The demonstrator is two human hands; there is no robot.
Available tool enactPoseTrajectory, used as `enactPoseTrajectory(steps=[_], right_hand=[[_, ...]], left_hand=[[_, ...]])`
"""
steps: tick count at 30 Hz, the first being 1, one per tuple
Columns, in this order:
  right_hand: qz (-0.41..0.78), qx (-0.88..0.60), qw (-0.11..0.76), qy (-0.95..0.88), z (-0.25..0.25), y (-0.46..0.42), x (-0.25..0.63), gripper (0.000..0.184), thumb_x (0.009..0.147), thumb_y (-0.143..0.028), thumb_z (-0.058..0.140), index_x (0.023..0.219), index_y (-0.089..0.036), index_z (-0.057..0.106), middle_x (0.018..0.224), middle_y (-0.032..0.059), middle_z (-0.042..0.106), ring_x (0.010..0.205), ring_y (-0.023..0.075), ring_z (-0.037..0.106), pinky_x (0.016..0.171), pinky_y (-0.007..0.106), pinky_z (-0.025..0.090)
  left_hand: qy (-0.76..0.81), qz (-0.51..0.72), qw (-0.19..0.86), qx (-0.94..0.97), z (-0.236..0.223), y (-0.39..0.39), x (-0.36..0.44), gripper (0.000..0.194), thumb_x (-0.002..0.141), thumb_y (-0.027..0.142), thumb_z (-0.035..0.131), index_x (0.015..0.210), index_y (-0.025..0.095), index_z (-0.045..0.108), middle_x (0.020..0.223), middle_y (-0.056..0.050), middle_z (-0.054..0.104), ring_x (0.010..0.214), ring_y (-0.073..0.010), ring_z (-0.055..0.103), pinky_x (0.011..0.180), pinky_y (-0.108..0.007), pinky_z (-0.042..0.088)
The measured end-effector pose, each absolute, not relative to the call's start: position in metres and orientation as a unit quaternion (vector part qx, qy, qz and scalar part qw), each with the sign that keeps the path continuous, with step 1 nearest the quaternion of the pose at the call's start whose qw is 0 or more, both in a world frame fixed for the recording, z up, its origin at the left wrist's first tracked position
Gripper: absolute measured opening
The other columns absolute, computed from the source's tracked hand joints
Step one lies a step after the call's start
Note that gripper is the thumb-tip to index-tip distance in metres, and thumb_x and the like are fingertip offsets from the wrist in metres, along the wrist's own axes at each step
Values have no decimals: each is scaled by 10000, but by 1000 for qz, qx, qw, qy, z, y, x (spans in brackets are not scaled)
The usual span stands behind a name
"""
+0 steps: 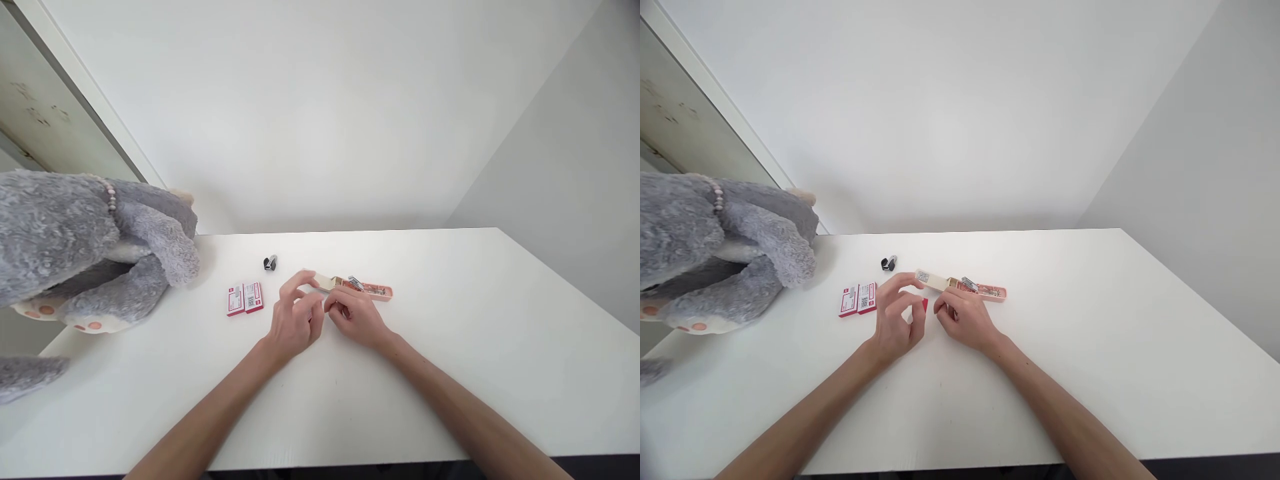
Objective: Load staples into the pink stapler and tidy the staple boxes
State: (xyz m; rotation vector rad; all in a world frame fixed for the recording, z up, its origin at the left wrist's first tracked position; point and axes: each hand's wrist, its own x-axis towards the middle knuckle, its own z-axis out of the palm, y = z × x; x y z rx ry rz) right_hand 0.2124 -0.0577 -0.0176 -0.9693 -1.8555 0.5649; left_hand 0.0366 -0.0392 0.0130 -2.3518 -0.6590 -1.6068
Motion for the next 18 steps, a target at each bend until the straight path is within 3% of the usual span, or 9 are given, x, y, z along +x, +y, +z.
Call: enactPoseTrajectory(steps=[4, 8, 11, 14, 18], right_hand=[[452, -384, 409, -693, -6, -60, 215, 102, 905, -170, 568, 925, -222, 654, 720, -15, 628, 589, 135, 563, 538, 264, 410], [652, -306, 352, -598, 6, -59, 222, 327, 991, -317, 556, 1313, -268, 584, 1112, 49, 677, 620, 115, 626, 521, 271, 527], [720, -261, 318, -559, 8, -57, 226, 475, 1026, -417, 547, 1483, -299, 487, 1166, 69, 661, 636, 118, 634, 542, 296, 583], [737, -232, 304, -557, 10, -57, 226, 565, 1003, -459, 627, 1523, -307, 468, 1177, 74, 657, 683, 131, 652, 586, 314, 599], [731, -235, 314, -558, 9, -57, 226, 555, 954, -463, 723, 1448, -274, 557, 1127, 67, 679, 751, 145, 666, 711, 325, 570]], left_hand=[[-167, -557, 42, -812, 8, -41, 39, 311, 961, 65, 564, 1205, 234, 471, 1261, -100, 506, 1017, -148, 678, 632, -227, 613], [-134, -568, 14, -812, 6, -37, 38, 344, 975, 201, 675, 1245, 256, 469, 1352, -106, 460, 1096, -180, 688, 638, -257, 658], [-107, -583, -5, -805, 7, -33, 38, 424, 931, 295, 760, 1250, 245, 485, 1371, -114, 439, 1166, -219, 679, 656, -278, 675], [-83, -591, -13, -802, 8, -33, 40, 483, 883, 370, 807, 1232, 232, 503, 1355, -114, 441, 1204, -252, 671, 674, -297, 678], [-92, -590, 15, -802, 5, -36, 41, 421, 960, 546, 667, 1214, 253, 505, 1321, -103, 451, 1241, -281, 634, 810, -423, 670]])
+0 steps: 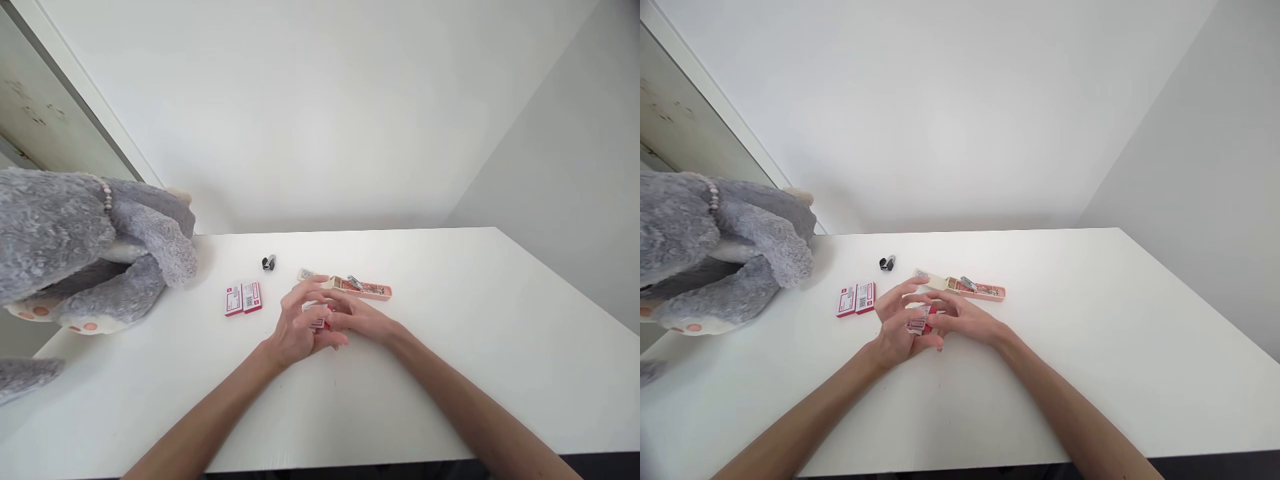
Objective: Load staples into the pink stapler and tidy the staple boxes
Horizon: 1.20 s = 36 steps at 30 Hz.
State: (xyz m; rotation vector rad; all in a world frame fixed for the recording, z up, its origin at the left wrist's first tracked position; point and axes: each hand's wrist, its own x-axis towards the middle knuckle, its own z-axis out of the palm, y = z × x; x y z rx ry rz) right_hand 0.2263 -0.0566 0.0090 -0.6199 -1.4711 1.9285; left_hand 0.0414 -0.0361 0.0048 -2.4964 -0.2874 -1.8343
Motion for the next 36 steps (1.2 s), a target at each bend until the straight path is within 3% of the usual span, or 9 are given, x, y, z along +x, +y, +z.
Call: enactPoseTrajectory(steps=[4, 8, 11, 13, 19, 22, 29, 32, 36], right_hand=[[749, -194, 410, -482, -3, -50, 237, 669, 837, -599, 789, 1404, -306, 587, 1213, 94, 671, 846, 164, 604, 767, 332, 510], [761, -175, 443, -440, -17, -46, 249, 984, 465, -759, 915, 1318, -389, 593, 1434, 118, 578, 711, 124, 484, 625, 302, 433], [775, -154, 411, -455, -20, -45, 251, 1062, 339, -714, 970, 1280, -396, 593, 1442, 121, 568, 666, 96, 446, 607, 295, 412], [771, -141, 401, -473, -18, -45, 250, 1023, 383, -674, 986, 1284, -393, 594, 1410, 106, 587, 665, 91, 449, 630, 301, 422], [762, -142, 383, -503, -8, -45, 244, 699, 774, -588, 846, 1369, -309, 608, 1181, 80, 678, 693, 113, 525, 718, 318, 470], [761, -169, 372, -504, -6, -47, 241, 689, 818, -586, 813, 1395, -282, 589, 1218, 102, 681, 712, 122, 560, 690, 304, 488], [745, -185, 399, -502, -10, -49, 238, 498, 875, -602, 758, 1182, -222, 657, 853, 22, 636, 676, 135, 560, 611, 271, 511], [744, -179, 388, -513, -9, -49, 237, 512, 887, -634, 730, 1176, -219, 654, 959, 62, 664, 727, 153, 602, 605, 280, 531], [746, -179, 343, -542, -3, -50, 237, 543, 937, -575, 705, 1372, -266, 600, 1289, 126, 651, 873, 173, 679, 629, 269, 553]], left_hand=[[-163, -601, 53, -780, -1, -38, 39, 321, 1061, 487, 383, 1272, 257, 457, 1326, -137, 439, 1267, -304, 555, 972, -569, 572], [-230, -586, 54, -775, -4, -40, 37, 269, 1044, 375, 362, 1282, 258, 403, 1301, -147, 447, 1213, -303, 530, 946, -558, 535], [-242, -556, 47, -794, -2, -43, 38, 264, 1028, 296, 393, 1287, 250, 385, 1304, -151, 456, 1197, -289, 521, 936, -528, 527], [-237, -544, 40, -804, 1, -45, 40, 277, 1018, 245, 421, 1292, 246, 383, 1280, -144, 473, 1203, -278, 517, 935, -503, 530], [-211, -555, 32, -804, 5, -44, 41, 324, 1008, 168, 453, 1323, 224, 402, 1197, -114, 491, 1234, -249, 501, 957, -436, 521], [-209, -533, 16, -820, 6, -41, 37, 363, 1026, 253, 466, 1382, 208, 417, 1276, -142, 501, 1259, -265, 502, 988, -453, 511], [-213, -453, 36, -865, 10, -37, 31, 382, 1034, 467, 550, 1335, 233, 567, 1275, -137, 628, 1222, -291, 524, 1050, -481, 455], [-204, -438, 35, -875, 10, -32, 26, 448, 1005, 512, 603, 1351, 235, 540, 1234, -127, 674, 1219, -287, 560, 1034, -465, 463], [-273, -447, 54, -850, 5, -20, 5, 405, 1016, 451, 594, 1346, 228, 524, 1188, -122, 696, 1172, -283, 607, 1021, -478, 464]])
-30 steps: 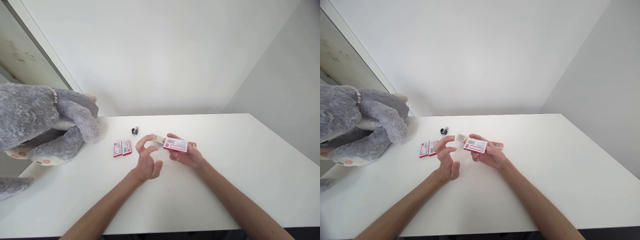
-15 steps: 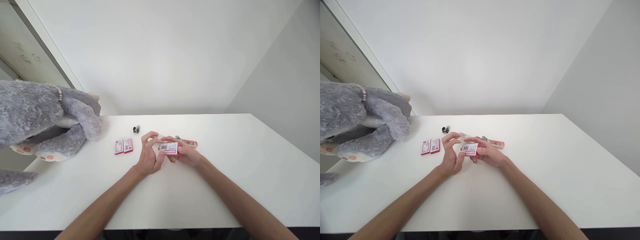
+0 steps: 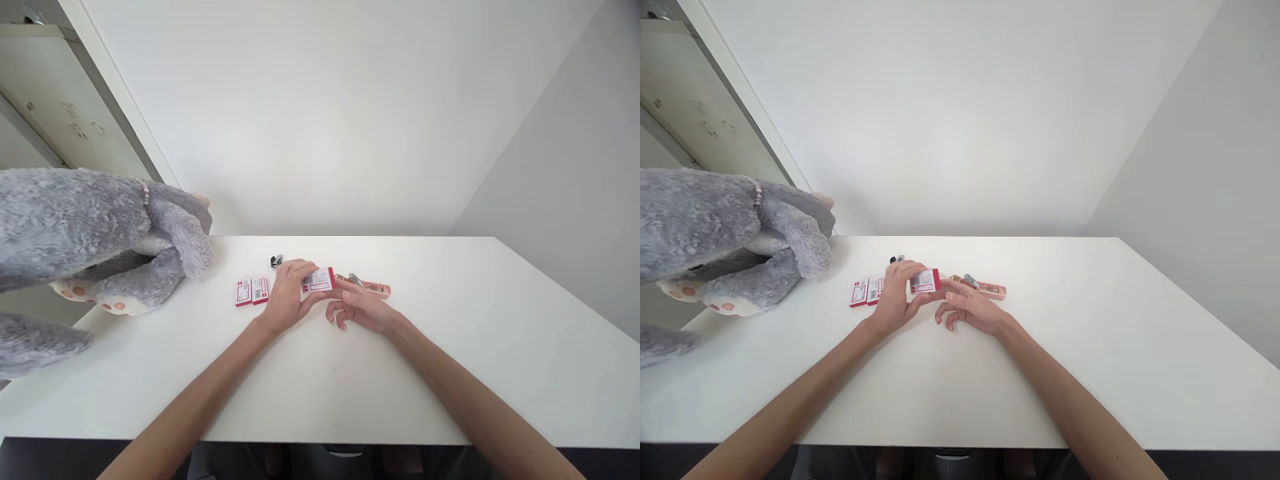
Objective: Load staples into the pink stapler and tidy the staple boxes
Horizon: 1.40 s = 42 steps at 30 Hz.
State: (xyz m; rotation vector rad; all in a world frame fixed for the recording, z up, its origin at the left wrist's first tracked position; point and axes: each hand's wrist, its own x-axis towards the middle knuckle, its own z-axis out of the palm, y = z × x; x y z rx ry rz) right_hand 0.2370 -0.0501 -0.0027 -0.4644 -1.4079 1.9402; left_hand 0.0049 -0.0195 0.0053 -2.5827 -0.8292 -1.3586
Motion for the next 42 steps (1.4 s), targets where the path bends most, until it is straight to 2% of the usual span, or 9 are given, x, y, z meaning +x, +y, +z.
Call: enactPoseTrajectory(steps=[6, 9, 11, 13, 15, 21, 24, 32, 42], right_hand=[[713, -212, 298, -597, 4, -55, 235, 420, 976, -434, 705, 1345, -239, 655, 1355, 138, 663, 906, 161, 701, 707, 288, 588], [706, -214, 301, -604, 6, -55, 234, 397, 971, -423, 711, 1315, -228, 672, 1331, 132, 682, 903, 159, 707, 721, 294, 589], [705, -214, 301, -605, 6, -55, 233, 389, 966, -418, 717, 1303, -228, 679, 1322, 128, 691, 899, 155, 708, 735, 298, 586], [703, -215, 302, -606, 7, -54, 233, 386, 961, -417, 724, 1295, -228, 683, 1318, 124, 696, 898, 154, 710, 758, 307, 582], [703, -218, 305, -604, 7, -54, 232, 388, 956, -421, 732, 1288, -226, 689, 1312, 120, 700, 896, 155, 711, 779, 314, 577], [722, -222, 343, -558, 2, -53, 230, 432, 985, -528, 668, 1283, -215, 681, 1240, 120, 701, 868, 156, 694, 753, 308, 560], [714, -231, 392, -532, 0, -51, 228, 449, 998, -582, 618, 1231, -204, 686, 1201, 118, 690, 808, 141, 665, 675, 284, 537], [722, -232, 420, -499, 3, -52, 227, 324, 992, -510, 653, 1057, -194, 679, 964, 61, 687, 736, 134, 619, 562, 242, 481], [702, -260, 422, -512, -9, -49, 232, 281, 940, -387, 724, 1172, -228, 719, 951, 39, 693, 683, 119, 585, 576, 252, 523]], left_hand=[[-449, -489, 17, -747, 8, -6, -23, 399, 993, 507, 606, 1230, 187, 601, 1129, -125, 696, 1032, -266, 634, 974, -460, 485], [-501, -577, -147, -628, 20, -8, -19, 448, 1062, 583, 428, 1212, 196, 598, 1112, -99, 710, 978, -219, 664, 901, -386, 520], [-493, -606, -243, -575, 28, -9, -13, 571, 1066, 651, 314, 1082, 180, 638, 1045, -97, 722, 829, -184, 662, 779, -336, 531], [-473, -606, -323, -552, 33, -11, -9, 640, 1050, 694, 298, 1036, 164, 655, 1051, -115, 729, 742, -167, 643, 651, -305, 505], [-452, -595, -358, -560, 34, -14, -5, 631, 1044, 694, 326, 1035, 156, 655, 1092, -133, 736, 730, -162, 636, 634, -304, 503], [-425, -525, -239, -698, 29, -29, 2, 373, 968, 526, 645, 1173, 213, 631, 1100, -78, 752, 937, -201, 699, 910, -387, 560], [-393, -470, -175, -771, 24, -37, 7, 338, 894, 437, 756, 1138, 221, 669, 1083, -63, 760, 982, -218, 712, 902, -377, 575], [-338, -450, -155, -812, 21, -47, 15, 293, 872, 363, 786, 1112, 231, 682, 1023, -48, 774, 934, -212, 737, 836, -349, 593], [-320, -437, -188, -820, 17, -46, 15, 370, 851, 413, 830, 1154, 240, 708, 1012, -51, 759, 917, -207, 715, 792, -329, 579]])
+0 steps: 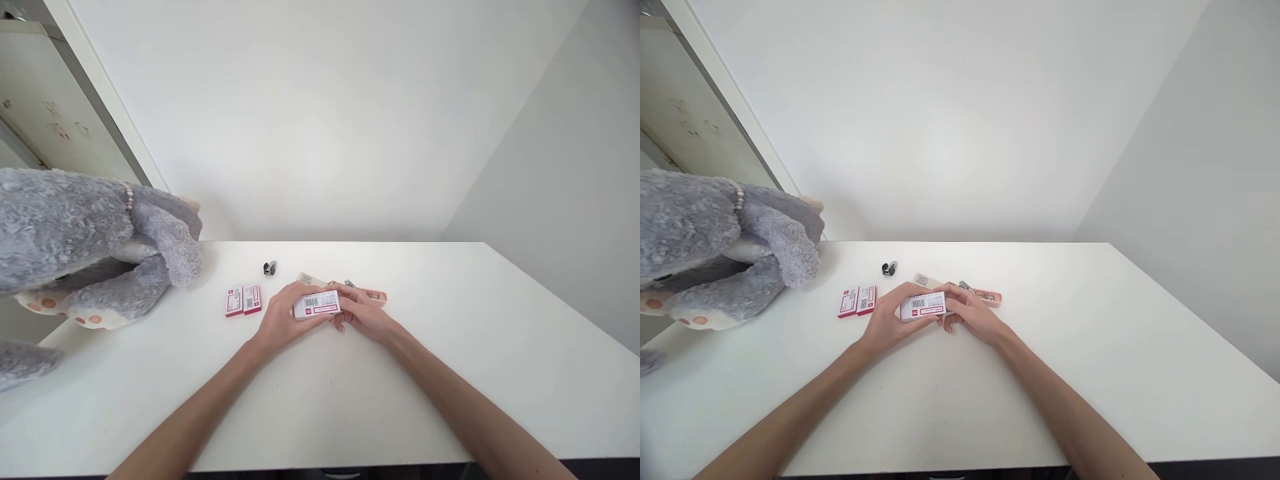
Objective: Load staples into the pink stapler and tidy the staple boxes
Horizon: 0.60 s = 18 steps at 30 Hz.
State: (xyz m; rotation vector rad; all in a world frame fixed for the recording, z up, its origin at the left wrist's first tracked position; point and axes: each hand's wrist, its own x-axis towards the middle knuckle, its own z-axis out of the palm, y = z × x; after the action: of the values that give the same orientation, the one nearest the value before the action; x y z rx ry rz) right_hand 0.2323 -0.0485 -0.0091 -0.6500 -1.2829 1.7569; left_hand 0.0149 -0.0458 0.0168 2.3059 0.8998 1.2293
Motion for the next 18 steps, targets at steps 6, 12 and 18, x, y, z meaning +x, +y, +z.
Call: enactPoseTrajectory(steps=[6, 12, 18], right_hand=[[695, -283, 475, -459, -7, -47, 233, 247, 881, -367, 781, 1073, -216, 742, 720, -11, 627, 630, 123, 571, 509, 226, 472], [692, -303, 492, -433, -2, -48, 234, 231, 874, -378, 759, 1007, -193, 727, 619, -21, 600, 580, 118, 537, 490, 218, 447], [690, -318, 511, -402, 2, -49, 235, 226, 820, -359, 762, 967, -197, 702, 572, -35, 582, 508, 101, 486, 445, 205, 376]], left_hand=[[347, 421, 212, 811, 14, -45, 14, 551, 833, 459, 842, 1296, 250, 629, 1138, -52, 755, 1024, -215, 725, 855, -318, 584], [359, 428, 232, 796, 18, -47, 15, 336, 959, 388, 679, 1248, 227, 623, 1103, -52, 749, 922, -171, 699, 768, -270, 555], [384, 410, 263, 784, 22, -47, 14, 351, 980, 434, 616, 1249, 214, 666, 935, -30, 736, 731, -135, 591, 584, -224, 450]])
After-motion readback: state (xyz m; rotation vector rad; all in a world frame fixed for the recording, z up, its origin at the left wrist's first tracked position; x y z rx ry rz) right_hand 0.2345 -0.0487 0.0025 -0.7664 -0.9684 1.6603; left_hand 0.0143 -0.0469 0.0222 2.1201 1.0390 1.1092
